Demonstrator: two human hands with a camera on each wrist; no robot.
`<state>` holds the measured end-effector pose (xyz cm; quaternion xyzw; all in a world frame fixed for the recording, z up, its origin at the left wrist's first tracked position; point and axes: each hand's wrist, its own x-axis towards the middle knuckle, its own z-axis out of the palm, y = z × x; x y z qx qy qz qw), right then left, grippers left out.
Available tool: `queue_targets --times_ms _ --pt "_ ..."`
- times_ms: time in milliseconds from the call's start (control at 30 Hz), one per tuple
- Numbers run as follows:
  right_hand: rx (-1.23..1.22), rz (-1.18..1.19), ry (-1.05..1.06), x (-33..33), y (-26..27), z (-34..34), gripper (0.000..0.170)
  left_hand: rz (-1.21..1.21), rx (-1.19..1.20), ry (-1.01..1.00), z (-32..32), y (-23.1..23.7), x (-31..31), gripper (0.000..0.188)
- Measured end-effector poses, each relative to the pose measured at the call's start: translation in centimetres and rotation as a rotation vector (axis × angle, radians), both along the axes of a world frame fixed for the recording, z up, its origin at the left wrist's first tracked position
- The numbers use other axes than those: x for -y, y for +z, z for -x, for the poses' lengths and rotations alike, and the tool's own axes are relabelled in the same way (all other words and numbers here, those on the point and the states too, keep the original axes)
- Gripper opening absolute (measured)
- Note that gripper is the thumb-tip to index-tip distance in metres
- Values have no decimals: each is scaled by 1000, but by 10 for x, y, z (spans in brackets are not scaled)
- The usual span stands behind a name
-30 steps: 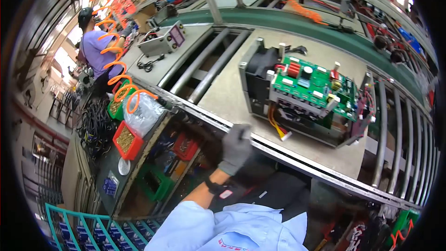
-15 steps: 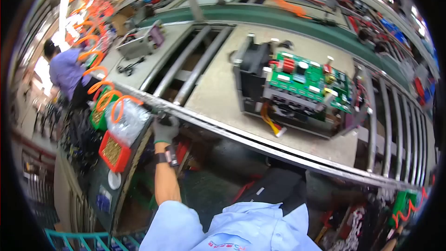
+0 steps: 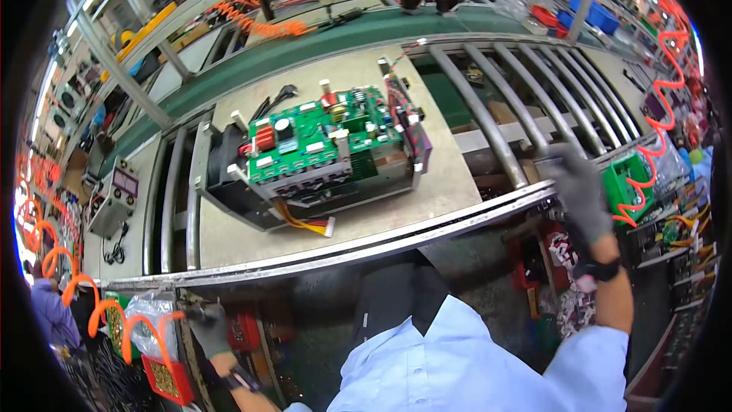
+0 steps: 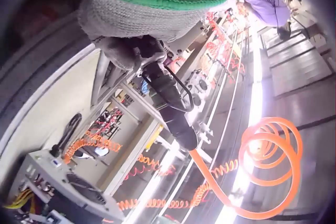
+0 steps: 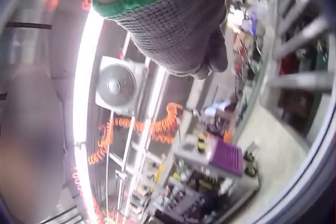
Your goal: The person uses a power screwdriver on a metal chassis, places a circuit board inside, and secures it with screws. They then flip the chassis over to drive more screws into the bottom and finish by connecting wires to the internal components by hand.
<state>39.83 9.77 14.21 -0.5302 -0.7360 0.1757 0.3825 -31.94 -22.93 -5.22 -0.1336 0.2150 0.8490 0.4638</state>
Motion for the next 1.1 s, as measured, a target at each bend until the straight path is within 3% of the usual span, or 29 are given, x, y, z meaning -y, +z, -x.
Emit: queue_targets --times_ms 33,67,100,167,233,367,467,500,567,700,800,900,967,1100 --pt "-3 99 142 -5 -14 34 23 136 -340 -132 -36 17 8 9" --pt "13 -131 290 -23 -59 52 20 234 -516 -204 -64 26 9 10" --pt "58 -82 328 -29 -80 74 18 336 -691 -270 -91 35 10 13" --pt "159 -87 417 -42 -119 106 19 478 -695 -277 -133 36 14 24" --pt "298 -49 445 -48 -139 124 17 485 -335 -428 -195 91 2 38" --pt "408 3 370 -44 -129 138 20 442 -629 -688 -264 137 -45 56" --pt "177 -117 241 -40 -131 131 23 216 -783 -814 -301 149 -100 65" --pt "-76 126 225 -33 -123 130 31 198 -736 -837 -311 142 -114 60" --pt "-33 165 163 -18 -112 128 33 135 -635 -951 -317 114 -137 52" --pt "-157 266 220 14 -121 133 27 366 -890 -904 -339 82 -149 34" --pt "-225 364 273 24 -138 147 25 397 -801 -1008 -335 75 -148 38" --pt "-462 662 220 28 -131 168 20 354 -584 -933 -346 85 -151 47" --pt "-583 748 204 23 -139 179 16 293 -545 -1042 -342 88 -154 50" --pt "-758 709 117 23 -151 193 17 189 -519 -1153 -325 72 -155 50"
